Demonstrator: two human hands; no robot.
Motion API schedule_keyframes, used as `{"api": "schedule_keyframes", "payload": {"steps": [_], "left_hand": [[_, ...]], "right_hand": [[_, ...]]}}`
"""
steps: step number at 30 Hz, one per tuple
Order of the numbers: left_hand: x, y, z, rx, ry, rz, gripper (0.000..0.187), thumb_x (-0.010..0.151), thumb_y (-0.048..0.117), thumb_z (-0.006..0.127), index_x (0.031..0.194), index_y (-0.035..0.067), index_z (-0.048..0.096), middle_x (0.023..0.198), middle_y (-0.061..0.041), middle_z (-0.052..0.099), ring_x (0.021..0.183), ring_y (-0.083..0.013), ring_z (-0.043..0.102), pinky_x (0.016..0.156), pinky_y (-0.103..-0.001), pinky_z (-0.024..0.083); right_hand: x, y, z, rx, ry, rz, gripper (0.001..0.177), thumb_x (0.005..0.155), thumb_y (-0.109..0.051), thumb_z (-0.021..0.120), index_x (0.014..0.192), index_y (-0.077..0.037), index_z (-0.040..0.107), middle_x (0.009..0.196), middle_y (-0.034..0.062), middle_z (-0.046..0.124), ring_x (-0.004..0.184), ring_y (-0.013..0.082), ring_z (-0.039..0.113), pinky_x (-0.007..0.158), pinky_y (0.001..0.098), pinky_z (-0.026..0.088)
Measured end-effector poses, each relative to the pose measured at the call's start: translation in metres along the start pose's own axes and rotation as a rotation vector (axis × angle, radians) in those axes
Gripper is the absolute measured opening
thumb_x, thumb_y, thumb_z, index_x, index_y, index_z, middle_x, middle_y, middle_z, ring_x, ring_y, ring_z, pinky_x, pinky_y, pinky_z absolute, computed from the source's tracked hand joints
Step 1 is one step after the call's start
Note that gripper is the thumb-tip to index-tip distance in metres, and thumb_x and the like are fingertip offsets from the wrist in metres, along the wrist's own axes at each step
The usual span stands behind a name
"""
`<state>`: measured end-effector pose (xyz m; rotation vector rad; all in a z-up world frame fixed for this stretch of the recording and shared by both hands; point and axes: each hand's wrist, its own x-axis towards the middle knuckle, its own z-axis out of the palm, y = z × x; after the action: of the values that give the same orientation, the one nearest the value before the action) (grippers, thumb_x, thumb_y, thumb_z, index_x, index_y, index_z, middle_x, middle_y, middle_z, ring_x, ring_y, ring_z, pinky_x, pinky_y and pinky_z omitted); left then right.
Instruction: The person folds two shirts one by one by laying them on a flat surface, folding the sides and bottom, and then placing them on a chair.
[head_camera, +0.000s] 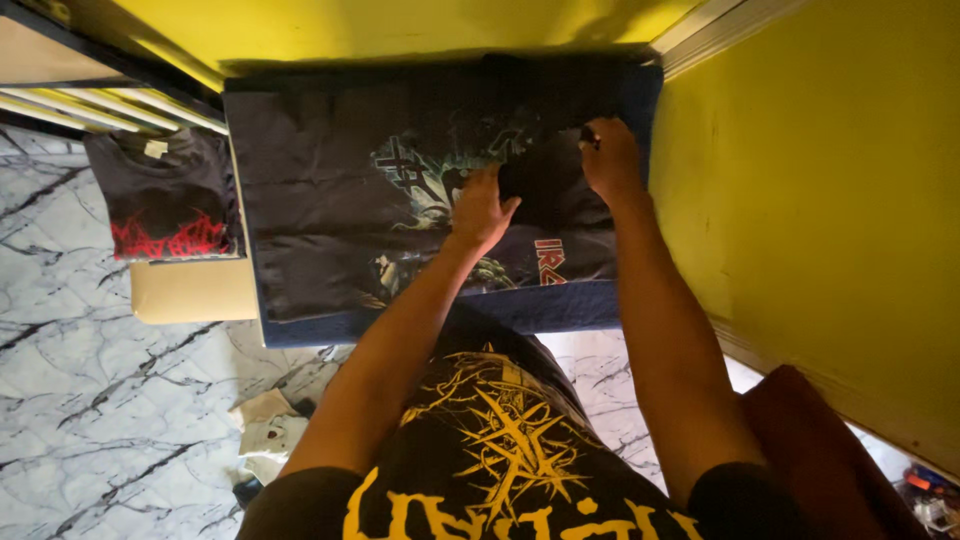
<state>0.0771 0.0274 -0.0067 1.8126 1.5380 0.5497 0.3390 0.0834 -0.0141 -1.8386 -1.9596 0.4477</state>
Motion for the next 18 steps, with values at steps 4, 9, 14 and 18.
{"api": "schedule_keyframes", "payload": {"steps": [4, 9, 14, 18], "left_hand": [[0.002, 0.014, 0.009, -0.125, -0.015, -0.178, 0.057, 0.091, 0.021, 0.072, 0.141, 0.004, 0.048, 0.133, -0.025, 0.06, 0.119, -0.0447, 0.061, 0.098, -0.05, 0.052], [0.005, 0.005, 0.021, -0.1, 0.046, -0.135, 0.056, 0.087, 0.015, 0.074, 0.134, 0.001, 0.048, 0.126, -0.029, 0.056, 0.112, -0.0474, 0.058, 0.092, -0.051, 0.05], [0.001, -0.003, 0.028, -0.144, 0.242, 0.141, 0.036, 0.091, 0.013, 0.072, 0.122, 0.002, 0.058, 0.118, -0.024, 0.061, 0.111, -0.0462, 0.06, 0.096, -0.049, 0.052], [-0.024, -0.006, 0.011, -0.175, 0.158, 0.254, 0.019, 0.096, 0.011, 0.071, 0.113, 0.003, 0.068, 0.11, -0.019, 0.065, 0.101, -0.0362, 0.065, 0.089, -0.042, 0.054]], "right_hand": [[-0.02, -0.003, -0.018, 0.311, 0.065, 0.116, 0.018, 0.092, -0.003, 0.075, 0.109, -0.001, 0.07, 0.104, 0.0183, 0.067, 0.083, 0.028, 0.07, 0.074, 0.0389, 0.056], [-0.044, -0.011, -0.031, 0.537, 0.048, 0.275, 0.018, 0.093, -0.003, 0.074, 0.11, -0.002, 0.069, 0.099, 0.0129, 0.073, 0.084, 0.017, 0.073, 0.075, 0.0295, 0.058], [-0.051, -0.003, -0.027, 0.465, 0.116, 0.204, 0.019, 0.091, -0.001, 0.079, 0.108, -0.001, 0.073, 0.096, 0.0135, 0.072, 0.084, 0.0182, 0.07, 0.074, 0.0297, 0.055], [-0.06, 0.001, -0.039, 0.756, 0.106, 0.329, 0.019, 0.092, -0.002, 0.073, 0.11, -0.004, 0.073, 0.097, 0.0075, 0.072, 0.087, 0.0146, 0.071, 0.081, 0.0281, 0.06]]}}
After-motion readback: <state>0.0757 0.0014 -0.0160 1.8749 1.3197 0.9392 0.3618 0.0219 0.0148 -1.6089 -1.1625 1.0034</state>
